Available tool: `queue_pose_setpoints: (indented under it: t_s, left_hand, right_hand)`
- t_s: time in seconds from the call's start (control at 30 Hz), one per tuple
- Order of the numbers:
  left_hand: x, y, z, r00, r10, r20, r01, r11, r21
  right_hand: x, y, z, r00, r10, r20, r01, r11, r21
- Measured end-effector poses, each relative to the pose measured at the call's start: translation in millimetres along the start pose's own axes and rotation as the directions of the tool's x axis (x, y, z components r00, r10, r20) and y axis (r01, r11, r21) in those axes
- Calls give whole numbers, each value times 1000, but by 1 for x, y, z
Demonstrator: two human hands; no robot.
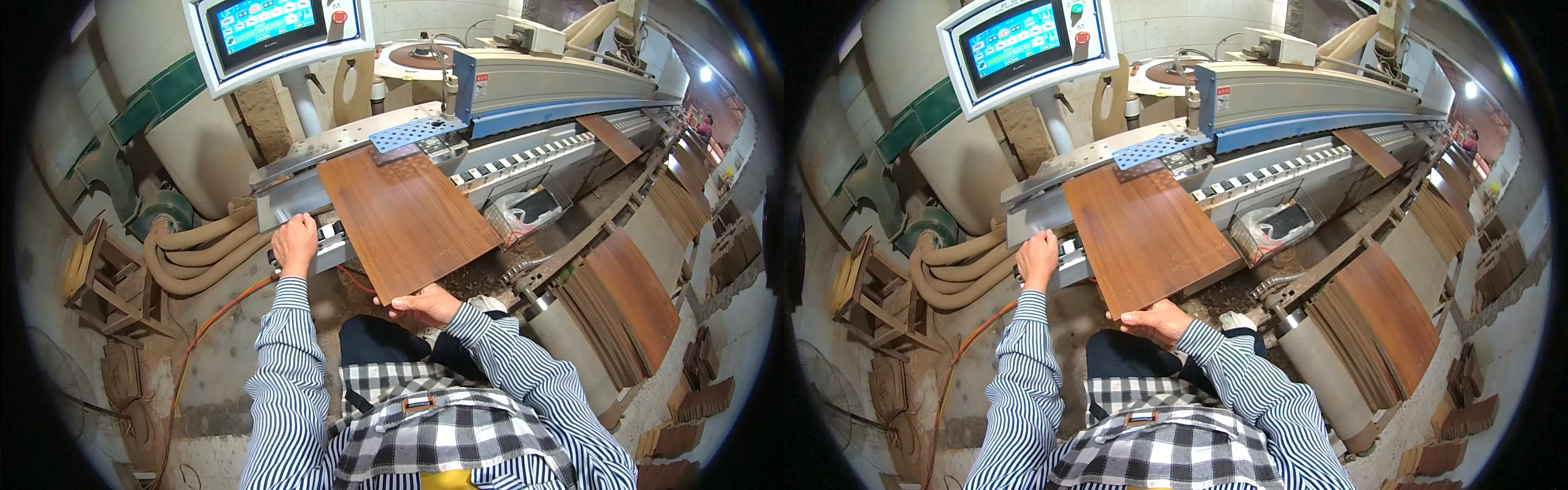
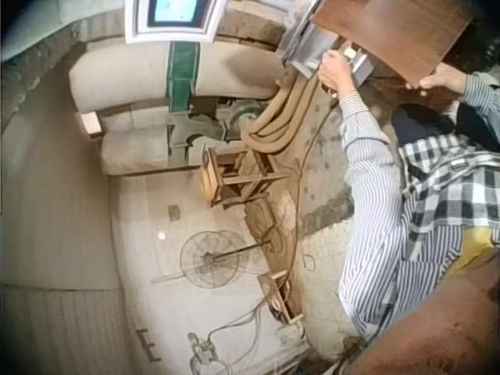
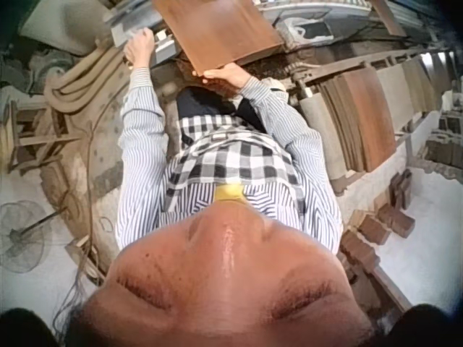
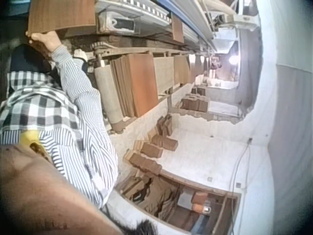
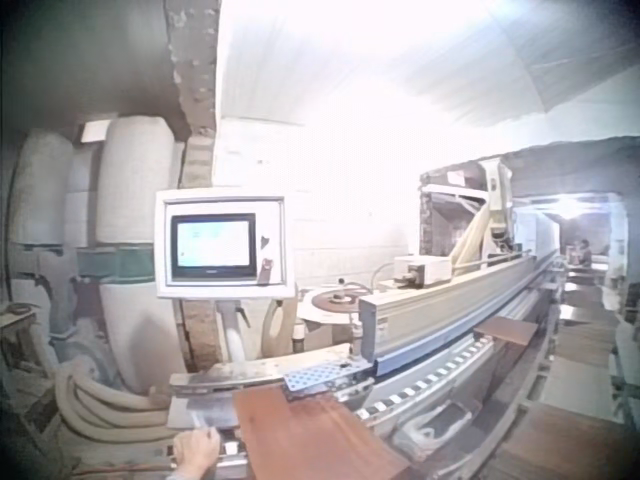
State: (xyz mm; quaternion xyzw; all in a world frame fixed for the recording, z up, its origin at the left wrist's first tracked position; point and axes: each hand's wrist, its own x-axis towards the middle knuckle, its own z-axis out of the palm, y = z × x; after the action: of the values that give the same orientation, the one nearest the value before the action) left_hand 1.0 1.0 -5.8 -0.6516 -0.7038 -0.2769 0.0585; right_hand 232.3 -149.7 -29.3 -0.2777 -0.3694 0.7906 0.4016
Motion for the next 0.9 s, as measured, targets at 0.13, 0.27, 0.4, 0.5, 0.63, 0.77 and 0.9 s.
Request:
queue_pose_setpoints:
  t_s: [0.13,0.27,0.4,0.5,0.63,0.77,0.9]
  left_hand:
    - [0,2,-1,1000,7,-11,-7,1000,-5]
    - [-2,3,-4,1000,2,-2,-2,1000,-8]
    - [-2,1,-2,1000,9,-7,-9,1000,7]
    - [-1,2,-1,1000,5,-7,-5,1000,5]
    - [-1,-1,1,1000,6,-7,-6,1000,-2]
    - [0,-1,1,1000,3,-4,-3,1000,1]
    - [0,1,0,1000,4,-8,-4,1000,6]
  right_hand:
    - [6,6,0,997,-58,-60,52,995,-91]
    - [3,11,-3,986,-124,-112,108,985,-136]
    - [-5,11,-4,961,-200,-189,159,964,-214]
    - [-11,11,-13,925,-284,-250,213,937,-276]
    - [-17,12,-29,876,-355,-326,263,919,-293]
    - [-20,10,-39,827,-392,-403,293,912,-286]
    - [-23,6,-38,821,-402,-405,302,908,-290]
